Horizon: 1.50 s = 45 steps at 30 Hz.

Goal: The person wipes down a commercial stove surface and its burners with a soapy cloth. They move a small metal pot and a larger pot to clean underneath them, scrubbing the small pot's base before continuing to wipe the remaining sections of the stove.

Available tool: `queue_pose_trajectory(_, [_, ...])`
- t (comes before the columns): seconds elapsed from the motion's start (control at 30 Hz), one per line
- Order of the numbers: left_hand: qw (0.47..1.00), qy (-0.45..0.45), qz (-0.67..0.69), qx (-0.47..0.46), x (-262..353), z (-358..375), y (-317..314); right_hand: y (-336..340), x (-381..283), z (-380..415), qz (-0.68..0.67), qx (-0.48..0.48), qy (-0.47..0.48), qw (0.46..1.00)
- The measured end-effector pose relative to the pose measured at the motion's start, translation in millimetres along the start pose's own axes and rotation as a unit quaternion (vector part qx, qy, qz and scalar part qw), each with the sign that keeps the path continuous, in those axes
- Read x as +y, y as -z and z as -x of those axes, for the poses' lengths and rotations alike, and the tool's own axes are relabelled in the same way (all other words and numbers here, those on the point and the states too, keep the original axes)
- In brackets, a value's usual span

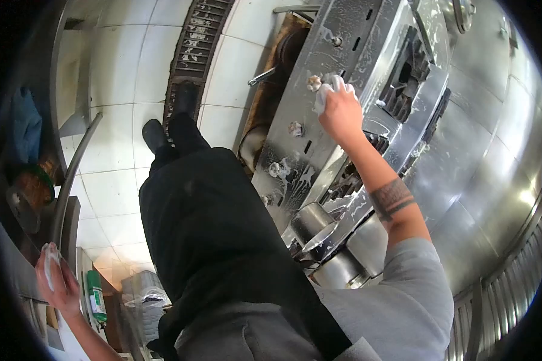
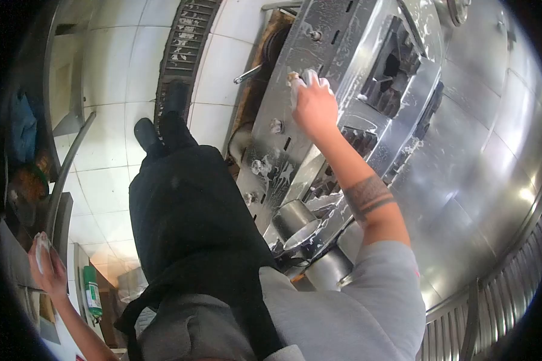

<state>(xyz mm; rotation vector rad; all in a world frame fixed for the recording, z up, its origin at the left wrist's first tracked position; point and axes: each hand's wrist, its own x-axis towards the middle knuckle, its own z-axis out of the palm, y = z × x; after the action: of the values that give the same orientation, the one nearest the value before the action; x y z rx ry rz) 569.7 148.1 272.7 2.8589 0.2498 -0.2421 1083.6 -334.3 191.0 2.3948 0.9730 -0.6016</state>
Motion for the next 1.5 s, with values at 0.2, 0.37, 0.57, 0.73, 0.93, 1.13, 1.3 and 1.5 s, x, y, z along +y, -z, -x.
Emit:
queue_pose_trajectory(0.2, [0.999,0.017,0.008,-0.029,1.9,-0.5,3.3,27.9,87.1,-52.3,0.049,0.122,-0.056,0.990])
queue_pose_trajectory(0.37, [0.998,0.008,-0.047,-0.038,-5.7,13.7,0.8,115.7,171.5,-231.7,0.024,0.261,-0.164,0.951])
queue_pose_trajectory(0.57, [0.999,0.009,-0.040,-0.033,-3.4,10.2,-3.4,26.0,190.5,-152.4,-0.030,0.128,-0.181,0.975])
queue_pose_trajectory(0.73, [0.999,0.023,-0.019,-0.020,-3.3,15.7,-7.7,23.5,67.1,2.1,-0.139,0.017,-0.118,0.983])
queue_pose_trajectory(0.93, [1.000,0.013,-0.009,-0.027,-1.3,9.2,-0.4,75.5,197.1,-217.0,0.037,0.265,-0.165,0.949])
queue_pose_trajectory(1.13, [0.999,0.025,-0.033,-0.023,-4.4,16.4,-3.9,79.8,186.9,-195.6,0.155,0.218,-0.065,0.961])
queue_pose_trajectory(1.3, [1.000,-0.007,0.000,-0.009,-3.7,9.9,-1.6,27.4,78.4,-16.7,0.106,-0.098,0.133,0.981])
queue_pose_trajectory(1.5, [0.999,-0.008,-0.022,-0.046,-1.1,6.3,2.3,44.8,81.9,-94.0,0.138,-0.056,0.092,0.985])
